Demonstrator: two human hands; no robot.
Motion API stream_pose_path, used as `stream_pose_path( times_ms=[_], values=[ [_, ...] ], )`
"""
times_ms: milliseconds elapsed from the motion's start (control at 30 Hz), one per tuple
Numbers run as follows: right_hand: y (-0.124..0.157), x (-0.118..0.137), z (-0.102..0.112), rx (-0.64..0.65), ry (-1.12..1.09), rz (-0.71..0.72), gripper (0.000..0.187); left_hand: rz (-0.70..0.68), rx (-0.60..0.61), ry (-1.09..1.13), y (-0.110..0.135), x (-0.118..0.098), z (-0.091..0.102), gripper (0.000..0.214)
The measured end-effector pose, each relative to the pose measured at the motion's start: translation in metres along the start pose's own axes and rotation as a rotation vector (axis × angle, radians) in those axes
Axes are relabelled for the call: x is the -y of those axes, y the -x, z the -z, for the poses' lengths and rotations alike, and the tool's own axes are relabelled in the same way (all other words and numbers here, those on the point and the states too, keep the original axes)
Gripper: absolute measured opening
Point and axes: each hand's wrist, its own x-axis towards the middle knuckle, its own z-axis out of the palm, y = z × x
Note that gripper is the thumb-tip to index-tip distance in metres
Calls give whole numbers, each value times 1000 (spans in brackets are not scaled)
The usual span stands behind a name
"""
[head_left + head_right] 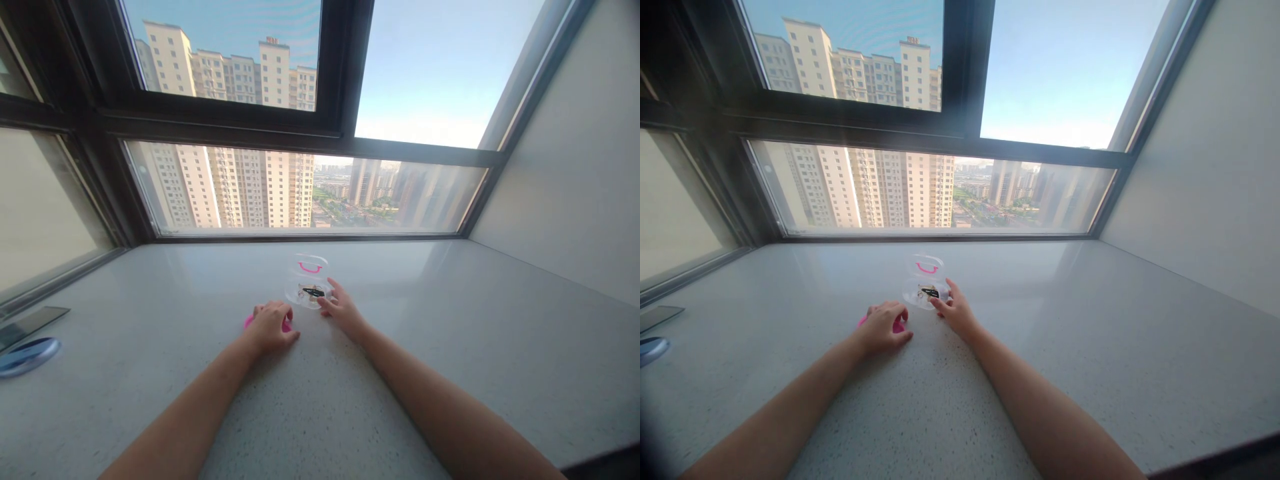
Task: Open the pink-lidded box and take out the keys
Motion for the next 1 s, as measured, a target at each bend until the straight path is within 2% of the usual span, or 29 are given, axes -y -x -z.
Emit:
stream_pose_path(
  times_ms=[167, 333, 400, 600, 700, 833, 1000],
  values=[
    [-1, -7, 2, 28, 136, 117, 78, -57, -26, 78, -1, -4, 4, 29],
    [1, -8, 2, 72, 212, 151, 85, -184, -171, 121, -3, -5, 7, 29],
    [2, -6, 2, 76, 259, 195, 85, -223, -181, 120, -3, -2, 4, 36],
    [8, 3, -1, 110, 343, 264, 81, -211, -158, 105, -4, 11, -10, 48],
    [12, 6, -5, 149, 335, 284, 77, -196, -104, 136, -2, 10, -14, 47],
    [17, 9, -10, 174, 350, 374, 73, -180, -43, 165, 1, 4, -13, 44],
    [20, 12, -13, 144, 427, 463, 72, -210, 40, 130, 2, -1, -5, 56]
  ],
)
